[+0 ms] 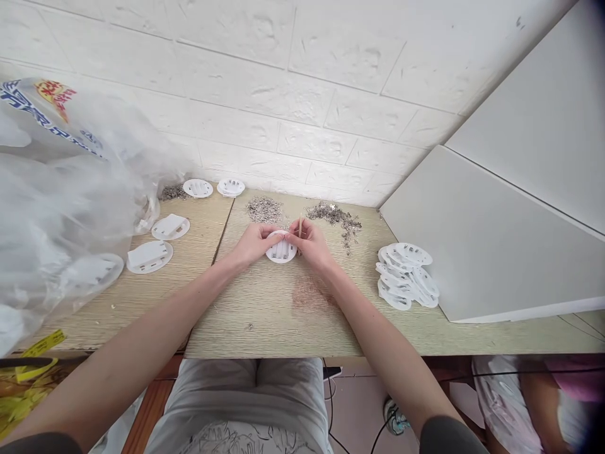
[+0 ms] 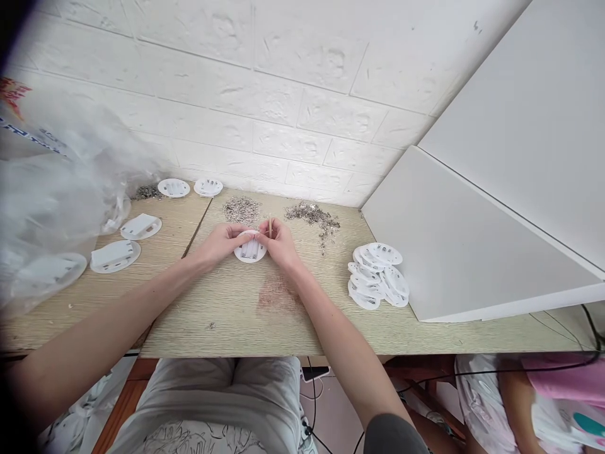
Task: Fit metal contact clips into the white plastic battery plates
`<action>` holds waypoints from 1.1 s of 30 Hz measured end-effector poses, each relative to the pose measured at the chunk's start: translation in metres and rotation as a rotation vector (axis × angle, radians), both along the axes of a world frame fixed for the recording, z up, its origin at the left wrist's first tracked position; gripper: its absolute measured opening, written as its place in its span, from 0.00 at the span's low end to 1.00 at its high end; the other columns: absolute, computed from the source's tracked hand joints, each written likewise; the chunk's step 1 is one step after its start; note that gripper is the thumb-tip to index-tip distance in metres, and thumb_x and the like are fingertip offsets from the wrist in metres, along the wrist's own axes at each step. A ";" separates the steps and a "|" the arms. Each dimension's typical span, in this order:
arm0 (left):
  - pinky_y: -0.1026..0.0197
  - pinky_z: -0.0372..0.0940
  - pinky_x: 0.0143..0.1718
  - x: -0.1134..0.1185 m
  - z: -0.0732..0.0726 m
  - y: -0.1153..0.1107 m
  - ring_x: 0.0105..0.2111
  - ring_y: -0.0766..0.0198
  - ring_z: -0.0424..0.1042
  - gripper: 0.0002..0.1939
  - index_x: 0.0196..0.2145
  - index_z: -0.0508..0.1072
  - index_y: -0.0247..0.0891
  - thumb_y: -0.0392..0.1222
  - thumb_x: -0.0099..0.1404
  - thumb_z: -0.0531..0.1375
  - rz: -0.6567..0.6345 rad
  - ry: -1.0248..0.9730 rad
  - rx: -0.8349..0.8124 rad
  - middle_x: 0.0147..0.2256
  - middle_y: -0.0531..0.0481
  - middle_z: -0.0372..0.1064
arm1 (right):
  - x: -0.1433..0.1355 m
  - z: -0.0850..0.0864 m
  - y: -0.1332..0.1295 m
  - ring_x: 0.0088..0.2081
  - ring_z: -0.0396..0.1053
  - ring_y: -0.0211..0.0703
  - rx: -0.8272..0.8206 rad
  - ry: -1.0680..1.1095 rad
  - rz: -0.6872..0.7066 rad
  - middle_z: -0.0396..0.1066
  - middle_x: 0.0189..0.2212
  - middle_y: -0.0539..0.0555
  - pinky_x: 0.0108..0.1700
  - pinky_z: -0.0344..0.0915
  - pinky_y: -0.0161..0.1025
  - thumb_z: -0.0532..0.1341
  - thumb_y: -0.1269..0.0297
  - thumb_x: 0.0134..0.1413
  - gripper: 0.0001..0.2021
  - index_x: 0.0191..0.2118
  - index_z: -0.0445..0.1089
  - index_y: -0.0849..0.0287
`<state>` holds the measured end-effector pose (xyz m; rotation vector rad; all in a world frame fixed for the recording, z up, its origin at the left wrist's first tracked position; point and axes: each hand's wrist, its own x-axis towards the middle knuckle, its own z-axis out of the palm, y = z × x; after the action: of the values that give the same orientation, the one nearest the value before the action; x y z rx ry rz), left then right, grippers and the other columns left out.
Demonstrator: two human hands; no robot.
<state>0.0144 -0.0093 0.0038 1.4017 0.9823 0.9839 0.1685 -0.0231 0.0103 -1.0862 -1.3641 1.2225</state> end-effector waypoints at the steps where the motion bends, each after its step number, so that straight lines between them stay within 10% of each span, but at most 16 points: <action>1: 0.63 0.61 0.29 0.000 0.001 0.000 0.27 0.64 0.69 0.13 0.32 0.78 0.35 0.47 0.52 0.65 0.007 -0.015 -0.013 0.28 0.48 0.75 | 0.000 0.000 0.000 0.24 0.57 0.32 0.008 -0.014 0.003 0.59 0.23 0.43 0.27 0.57 0.33 0.66 0.60 0.42 0.14 0.31 0.60 0.56; 11: 0.63 0.61 0.29 0.000 0.003 -0.001 0.26 0.64 0.69 0.08 0.30 0.78 0.33 0.37 0.49 0.66 0.168 -0.035 -0.054 0.26 0.50 0.74 | 0.004 -0.005 0.004 0.28 0.62 0.35 0.119 -0.262 -0.010 0.64 0.25 0.47 0.30 0.61 0.34 0.62 0.57 0.49 0.11 0.34 0.66 0.59; 20: 0.57 0.62 0.56 -0.006 0.013 0.000 0.47 0.61 0.72 0.13 0.43 0.76 0.32 0.32 0.59 0.63 -0.222 -0.570 -0.301 0.45 0.42 0.74 | 0.012 0.002 0.008 0.22 0.57 0.31 -0.133 0.105 -0.098 0.61 0.21 0.45 0.24 0.54 0.32 0.68 0.53 0.40 0.18 0.33 0.65 0.59; 27: 0.55 0.64 0.54 -0.008 0.006 0.006 0.44 0.61 0.74 0.12 0.39 0.76 0.33 0.44 0.61 0.63 -0.118 -0.557 -0.287 0.43 0.41 0.75 | 0.009 -0.001 0.003 0.22 0.61 0.36 0.121 -0.350 -0.121 0.69 0.23 0.48 0.27 0.58 0.35 0.51 0.56 0.61 0.11 0.41 0.63 0.57; 33: 0.54 0.66 0.52 -0.008 0.007 0.006 0.42 0.60 0.74 0.13 0.37 0.75 0.32 0.45 0.60 0.64 -0.065 -0.518 -0.307 0.39 0.41 0.75 | 0.014 0.002 0.001 0.30 0.68 0.41 0.343 -0.688 -0.151 0.74 0.28 0.52 0.34 0.59 0.37 0.55 0.65 0.58 0.09 0.35 0.73 0.58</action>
<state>0.0060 -0.0036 0.0105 0.8559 0.6586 1.0278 0.1822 -0.0216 0.0121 -1.3863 -1.8746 0.4743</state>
